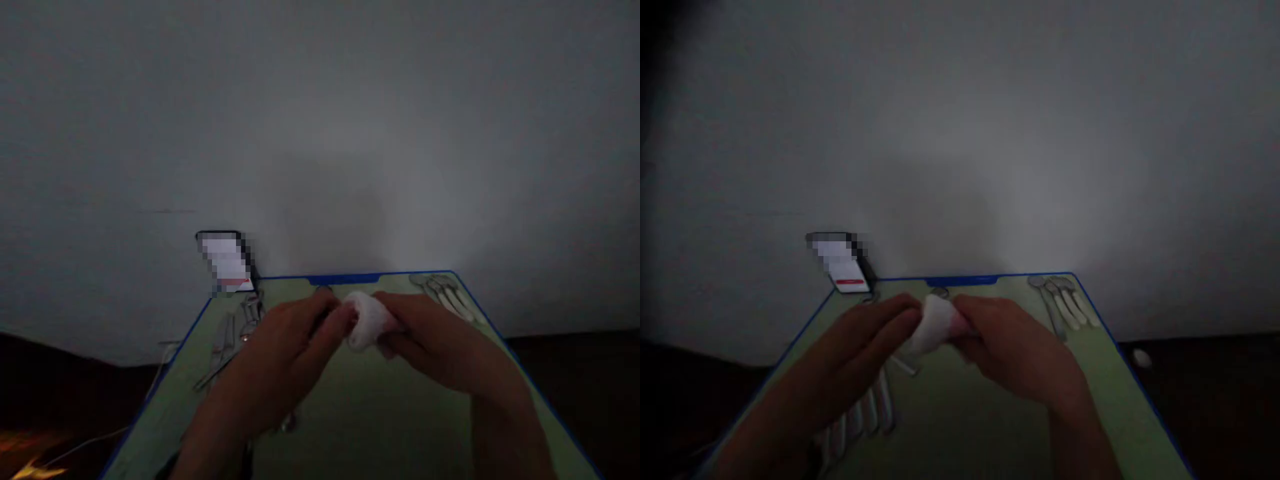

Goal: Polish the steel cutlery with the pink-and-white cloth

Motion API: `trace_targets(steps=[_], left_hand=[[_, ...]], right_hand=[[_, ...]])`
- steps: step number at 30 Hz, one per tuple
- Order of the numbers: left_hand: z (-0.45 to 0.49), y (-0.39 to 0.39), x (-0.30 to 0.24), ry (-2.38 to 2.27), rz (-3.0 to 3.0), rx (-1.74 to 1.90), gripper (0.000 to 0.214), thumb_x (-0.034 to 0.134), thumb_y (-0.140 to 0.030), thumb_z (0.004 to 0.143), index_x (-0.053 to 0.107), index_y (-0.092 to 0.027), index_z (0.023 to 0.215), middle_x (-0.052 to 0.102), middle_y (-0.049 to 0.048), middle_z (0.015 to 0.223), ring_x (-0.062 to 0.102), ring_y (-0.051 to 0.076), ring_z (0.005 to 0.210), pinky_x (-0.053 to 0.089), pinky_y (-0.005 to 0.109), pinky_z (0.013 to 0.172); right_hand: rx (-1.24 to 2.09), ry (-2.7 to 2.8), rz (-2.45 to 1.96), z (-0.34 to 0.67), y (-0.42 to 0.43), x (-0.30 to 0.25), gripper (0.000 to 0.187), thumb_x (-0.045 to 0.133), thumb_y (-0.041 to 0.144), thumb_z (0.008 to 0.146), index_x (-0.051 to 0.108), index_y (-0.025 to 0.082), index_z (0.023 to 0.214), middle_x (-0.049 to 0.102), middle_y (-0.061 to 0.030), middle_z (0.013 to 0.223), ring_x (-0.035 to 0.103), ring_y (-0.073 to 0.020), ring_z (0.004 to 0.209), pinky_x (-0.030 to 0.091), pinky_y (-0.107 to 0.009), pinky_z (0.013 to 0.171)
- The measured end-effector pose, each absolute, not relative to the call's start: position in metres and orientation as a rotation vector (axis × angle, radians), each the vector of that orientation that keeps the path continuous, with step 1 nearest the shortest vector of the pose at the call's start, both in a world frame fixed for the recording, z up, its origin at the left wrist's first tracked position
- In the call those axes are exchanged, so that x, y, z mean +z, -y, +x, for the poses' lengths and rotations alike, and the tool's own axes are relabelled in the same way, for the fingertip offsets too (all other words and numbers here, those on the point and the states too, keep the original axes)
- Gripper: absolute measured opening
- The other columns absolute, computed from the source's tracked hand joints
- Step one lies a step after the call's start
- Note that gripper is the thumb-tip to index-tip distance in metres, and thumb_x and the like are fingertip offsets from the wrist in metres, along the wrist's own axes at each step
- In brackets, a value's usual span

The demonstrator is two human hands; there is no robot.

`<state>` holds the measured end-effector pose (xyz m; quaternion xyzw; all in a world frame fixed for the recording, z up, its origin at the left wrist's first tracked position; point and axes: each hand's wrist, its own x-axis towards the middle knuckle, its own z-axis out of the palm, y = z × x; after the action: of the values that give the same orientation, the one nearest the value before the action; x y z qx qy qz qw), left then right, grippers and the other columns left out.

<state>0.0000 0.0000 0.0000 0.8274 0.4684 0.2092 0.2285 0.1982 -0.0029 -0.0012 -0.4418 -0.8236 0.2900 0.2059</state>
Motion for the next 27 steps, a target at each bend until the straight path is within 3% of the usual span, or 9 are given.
trace_targets(steps=[9,13,19,22,27], left_hand=[[0.000,-0.001,-0.002,-1.168,2.322,0.671,0.026,0.039,-0.034,0.089,0.052,-0.018,0.074,0.056,-0.0028,0.065,0.051,0.012,0.058,0.034,0.023,0.053],[-0.002,-0.002,-0.002,-1.059,2.264,0.749,0.032,0.031,-0.033,0.093,0.052,-0.018,0.073,0.055,-0.0030,0.064,0.052,0.010,0.060,0.036,0.022,0.055],[-0.009,-0.010,-0.007,-1.138,2.287,0.738,0.037,0.033,-0.038,0.092,0.055,-0.017,0.072,0.055,-0.0026,0.062,0.050,0.011,0.056,0.035,0.022,0.053],[-0.019,-0.015,-0.011,-1.234,2.251,0.759,0.043,0.027,-0.040,0.093,0.054,-0.017,0.070,0.053,-0.0024,0.058,0.048,0.011,0.054,0.034,0.022,0.050],[-0.015,-0.017,-0.013,-1.292,2.252,0.747,0.042,0.029,-0.041,0.092,0.052,-0.017,0.068,0.051,-0.0024,0.058,0.047,0.011,0.053,0.034,0.023,0.051]], right_hand=[[0.903,2.295,-1.077,0.190,0.000,-0.005,0.021,0.052,0.029,0.082,0.052,0.019,0.099,0.063,-0.0024,0.084,0.054,-0.0131,0.070,0.039,-0.025,0.065],[0.930,2.288,-1.059,0.190,0.000,-0.003,0.019,0.051,0.033,0.084,0.053,0.019,0.097,0.063,-0.0007,0.077,0.055,-0.0117,0.064,0.039,-0.023,0.062],[1.066,2.273,-1.112,0.201,-0.002,-0.005,0.022,0.048,0.037,0.086,0.055,0.018,0.093,0.062,0.0011,0.067,0.056,-0.0107,0.059,0.041,-0.022,0.058],[1.130,2.157,-1.126,0.207,-0.003,-0.008,0.030,0.042,0.041,0.088,0.054,0.019,0.105,0.063,-0.0015,0.079,0.057,-0.0104,0.061,0.044,-0.023,0.058],[0.798,1.995,-1.138,0.203,-0.003,-0.010,0.034,0.036,0.037,0.091,0.045,0.024,0.121,0.053,-0.0075,0.116,0.055,-0.0151,0.097,0.044,-0.028,0.086]])
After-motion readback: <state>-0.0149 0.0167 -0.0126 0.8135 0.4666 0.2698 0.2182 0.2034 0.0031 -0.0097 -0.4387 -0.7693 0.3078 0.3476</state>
